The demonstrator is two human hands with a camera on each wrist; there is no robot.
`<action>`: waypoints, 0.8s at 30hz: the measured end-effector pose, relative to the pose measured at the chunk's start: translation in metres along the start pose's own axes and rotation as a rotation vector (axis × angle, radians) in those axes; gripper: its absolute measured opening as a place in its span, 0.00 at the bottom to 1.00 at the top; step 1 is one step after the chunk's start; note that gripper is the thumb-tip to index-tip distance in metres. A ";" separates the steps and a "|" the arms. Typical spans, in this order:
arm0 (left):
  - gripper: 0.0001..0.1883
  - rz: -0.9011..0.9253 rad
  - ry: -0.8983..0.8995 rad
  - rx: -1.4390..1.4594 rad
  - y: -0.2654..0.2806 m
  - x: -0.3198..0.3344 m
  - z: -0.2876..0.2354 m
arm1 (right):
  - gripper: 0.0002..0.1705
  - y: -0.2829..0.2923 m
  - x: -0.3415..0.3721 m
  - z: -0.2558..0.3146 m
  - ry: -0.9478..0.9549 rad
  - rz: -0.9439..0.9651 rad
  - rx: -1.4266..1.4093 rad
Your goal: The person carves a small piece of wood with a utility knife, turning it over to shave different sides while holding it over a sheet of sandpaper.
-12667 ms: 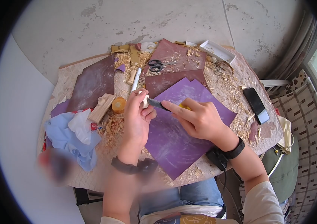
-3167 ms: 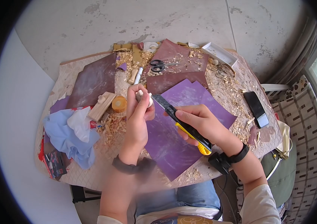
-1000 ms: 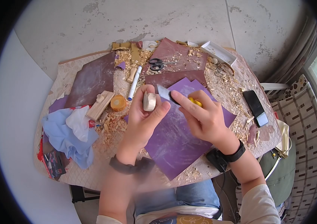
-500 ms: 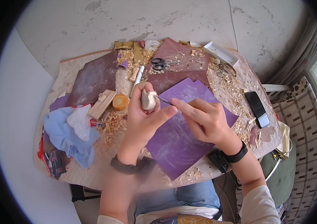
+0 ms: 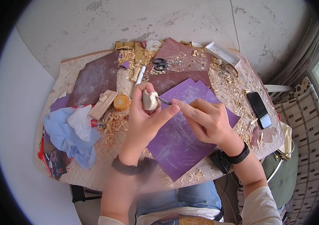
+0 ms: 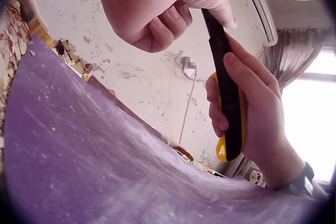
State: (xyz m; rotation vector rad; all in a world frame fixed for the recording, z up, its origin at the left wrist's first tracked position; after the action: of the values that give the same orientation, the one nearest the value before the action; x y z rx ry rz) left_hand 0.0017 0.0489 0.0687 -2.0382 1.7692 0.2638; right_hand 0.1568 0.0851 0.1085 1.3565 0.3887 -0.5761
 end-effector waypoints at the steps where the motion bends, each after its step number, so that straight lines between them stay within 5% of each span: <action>1: 0.29 0.000 -0.012 -0.012 0.001 -0.001 0.000 | 0.33 -0.001 -0.001 0.000 -0.005 0.021 -0.007; 15: 0.26 0.029 -0.067 -0.188 0.002 -0.001 -0.003 | 0.32 0.000 0.002 -0.002 -0.043 -0.018 0.065; 24: 0.23 0.005 -0.024 -0.009 -0.008 -0.001 0.001 | 0.32 0.007 0.001 0.002 -0.054 -0.103 0.235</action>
State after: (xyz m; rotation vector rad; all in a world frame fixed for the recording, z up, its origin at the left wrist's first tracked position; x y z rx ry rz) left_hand 0.0099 0.0509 0.0699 -2.0285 1.7626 0.2970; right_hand 0.1612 0.0833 0.1138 1.5487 0.3557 -0.7607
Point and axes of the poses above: each hand's wrist, its own x-axis away from the middle knuckle, its own y-axis out of the back of the hand, z = x × y, the point moved 8 cm from there along -x, towards the middle knuckle, and after that the axes turned 13 degrees about z, right-handed, at the moved point
